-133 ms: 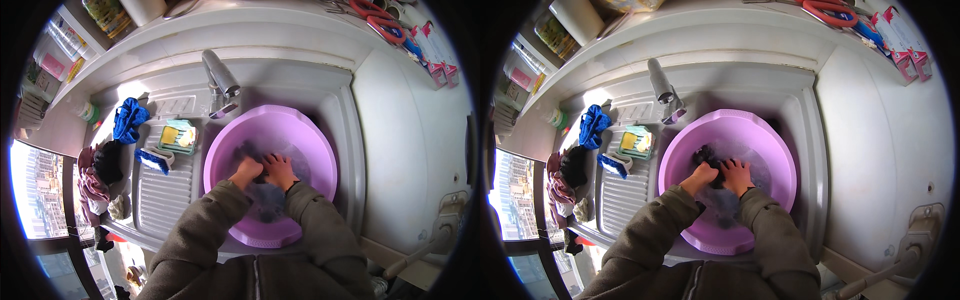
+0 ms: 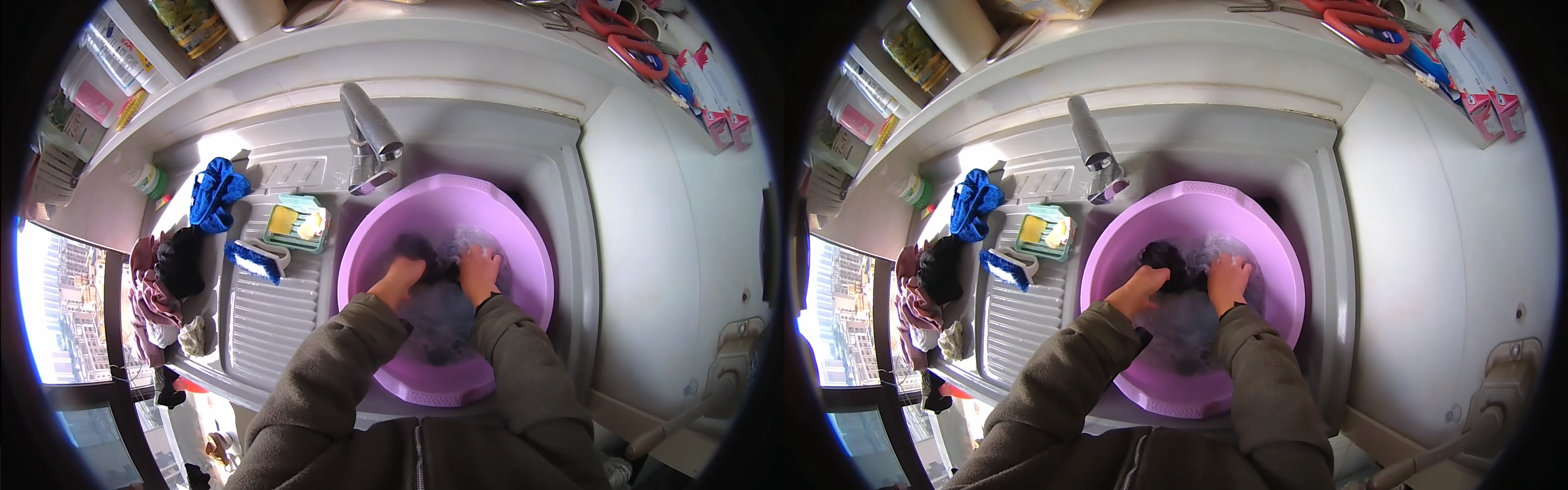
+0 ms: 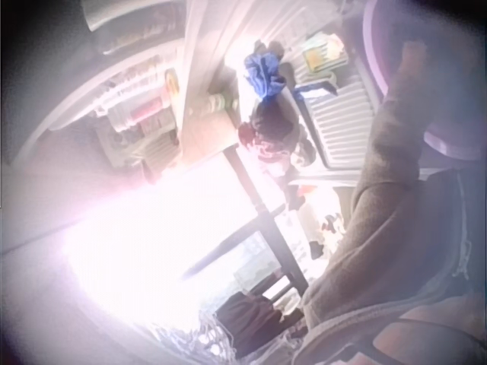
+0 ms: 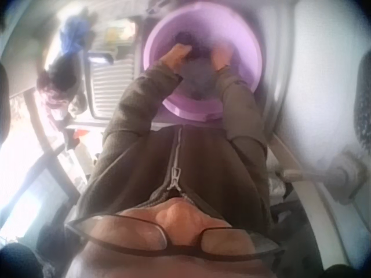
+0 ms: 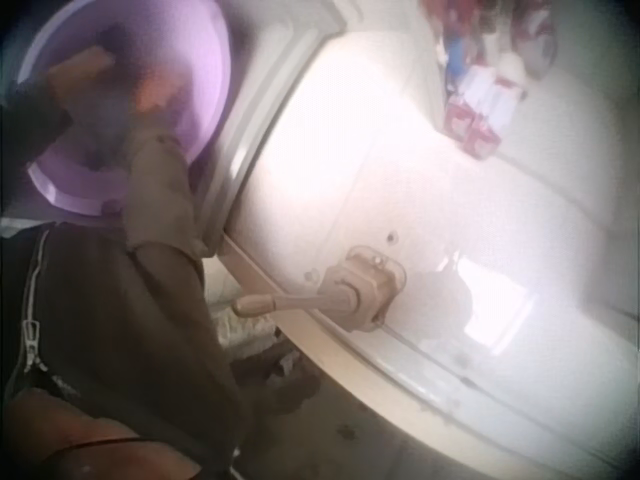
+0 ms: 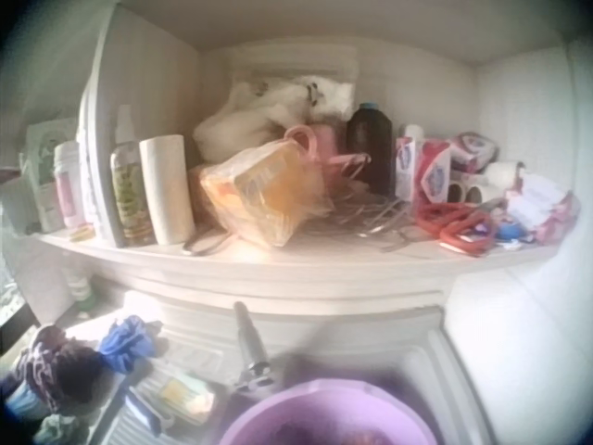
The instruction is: The person hand washes several small garments in a purple basin placed in a sink. They scrub and rinse each item, wring out water, and place the washed clothes on the sink's draining board. The person refills the basin with water from the tap and continues washing additional items.
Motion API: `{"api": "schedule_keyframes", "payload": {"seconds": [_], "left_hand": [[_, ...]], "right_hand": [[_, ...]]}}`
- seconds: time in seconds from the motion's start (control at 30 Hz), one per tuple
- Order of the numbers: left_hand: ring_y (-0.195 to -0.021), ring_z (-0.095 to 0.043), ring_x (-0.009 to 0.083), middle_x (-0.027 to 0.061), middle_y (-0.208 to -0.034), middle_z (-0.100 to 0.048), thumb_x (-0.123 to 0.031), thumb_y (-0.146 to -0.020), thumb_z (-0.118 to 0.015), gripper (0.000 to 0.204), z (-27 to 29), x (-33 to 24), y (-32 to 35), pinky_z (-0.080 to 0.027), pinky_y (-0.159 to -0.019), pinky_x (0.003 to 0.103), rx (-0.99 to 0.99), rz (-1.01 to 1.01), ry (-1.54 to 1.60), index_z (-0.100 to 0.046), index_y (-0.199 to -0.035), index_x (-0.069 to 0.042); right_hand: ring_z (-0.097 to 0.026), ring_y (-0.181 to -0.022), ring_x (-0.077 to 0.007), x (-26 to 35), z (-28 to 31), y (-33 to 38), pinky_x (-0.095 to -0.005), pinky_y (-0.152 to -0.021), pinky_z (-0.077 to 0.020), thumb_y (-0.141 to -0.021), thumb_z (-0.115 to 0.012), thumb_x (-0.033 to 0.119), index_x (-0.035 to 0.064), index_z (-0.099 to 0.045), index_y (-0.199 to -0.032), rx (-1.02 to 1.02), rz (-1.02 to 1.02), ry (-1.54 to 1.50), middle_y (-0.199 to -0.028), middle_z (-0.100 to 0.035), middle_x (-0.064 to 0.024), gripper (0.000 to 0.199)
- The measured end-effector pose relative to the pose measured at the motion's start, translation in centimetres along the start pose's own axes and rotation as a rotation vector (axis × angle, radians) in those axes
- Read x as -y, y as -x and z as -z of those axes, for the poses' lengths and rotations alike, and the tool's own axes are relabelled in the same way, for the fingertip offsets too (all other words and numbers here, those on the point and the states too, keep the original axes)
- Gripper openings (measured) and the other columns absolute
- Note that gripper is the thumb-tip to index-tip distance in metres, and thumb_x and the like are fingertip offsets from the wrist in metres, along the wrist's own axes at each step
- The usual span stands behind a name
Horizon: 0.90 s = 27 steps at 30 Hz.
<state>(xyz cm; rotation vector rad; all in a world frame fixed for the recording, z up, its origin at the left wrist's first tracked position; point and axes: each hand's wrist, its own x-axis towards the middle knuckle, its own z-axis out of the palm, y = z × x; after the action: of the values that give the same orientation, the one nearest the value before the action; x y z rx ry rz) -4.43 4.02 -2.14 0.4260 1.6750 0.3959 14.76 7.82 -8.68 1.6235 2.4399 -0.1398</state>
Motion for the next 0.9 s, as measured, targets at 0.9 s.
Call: {"api": "schedule_keyframes", "payload": {"seconds": [0.9], "left_hand": [[-0.111,-0.068,0.0296,0.0156,-0.121,-0.065,-0.043,-0.082,-0.087,0.076,-2.3,-3.6,11.9,-0.058,-0.092,0.047,0.474,-0.264,0.563,-0.053,-0.134,0.000]], "right_hand": [[-0.065,-0.091,-0.0152,0.7,13.4,5.2,-0.0318,-0.079,-0.0559,-0.090,-0.081,0.034,0.0038,-0.065,-0.114,0.224,-0.203,-2.284,-0.103,-0.067,-0.0057,0.041]]}}
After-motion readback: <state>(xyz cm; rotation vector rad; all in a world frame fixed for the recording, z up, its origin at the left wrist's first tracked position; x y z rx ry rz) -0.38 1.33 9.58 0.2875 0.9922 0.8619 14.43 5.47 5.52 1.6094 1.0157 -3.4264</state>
